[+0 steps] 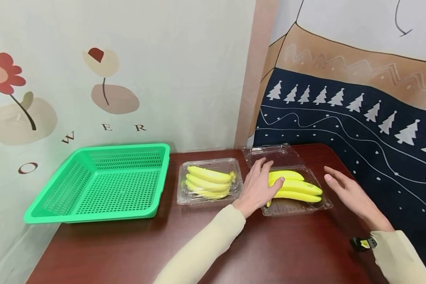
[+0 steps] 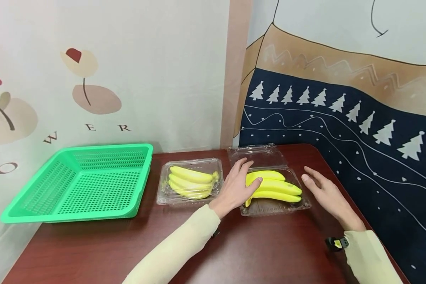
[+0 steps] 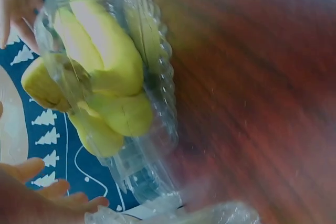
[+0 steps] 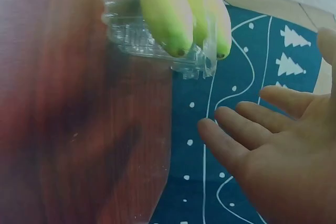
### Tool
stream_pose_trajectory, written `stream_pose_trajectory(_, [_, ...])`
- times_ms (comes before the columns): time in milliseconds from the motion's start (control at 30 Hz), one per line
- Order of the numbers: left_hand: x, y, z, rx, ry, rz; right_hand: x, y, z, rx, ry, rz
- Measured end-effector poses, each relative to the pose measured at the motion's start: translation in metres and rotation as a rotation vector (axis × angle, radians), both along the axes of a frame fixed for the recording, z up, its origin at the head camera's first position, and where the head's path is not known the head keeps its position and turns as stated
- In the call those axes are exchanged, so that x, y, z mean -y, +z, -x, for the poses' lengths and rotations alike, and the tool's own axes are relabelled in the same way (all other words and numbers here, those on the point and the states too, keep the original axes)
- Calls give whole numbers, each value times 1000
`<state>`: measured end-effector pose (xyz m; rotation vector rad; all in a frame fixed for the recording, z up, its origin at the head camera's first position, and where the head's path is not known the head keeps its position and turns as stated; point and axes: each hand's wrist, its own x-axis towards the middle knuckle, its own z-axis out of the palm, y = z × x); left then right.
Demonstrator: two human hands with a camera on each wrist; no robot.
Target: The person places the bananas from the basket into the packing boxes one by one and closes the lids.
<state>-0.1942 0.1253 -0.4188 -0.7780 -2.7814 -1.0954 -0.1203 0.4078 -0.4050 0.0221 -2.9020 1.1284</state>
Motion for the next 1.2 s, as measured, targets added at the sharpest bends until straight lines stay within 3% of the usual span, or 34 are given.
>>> stream_pose_trajectory(267, [1,-4,-8,155,49,-198,-8,2,26,103,74,118])
stream_pose_trajectory(500, [2,-8,-8,211,116,-342,-9,-1,37,181,75,176])
stream_pose_trajectory(667, [0,-10,-6,251,161,-364,-8,-4,44,196,89,191])
stream_pose_trajectory(867, [-8,-7,-6,351,186,-372,-4,-10,51,227,99,235])
stream_pose_trajectory(1200, [-11,-9,4,473,279,-481,6,-13,62,235,74,231])
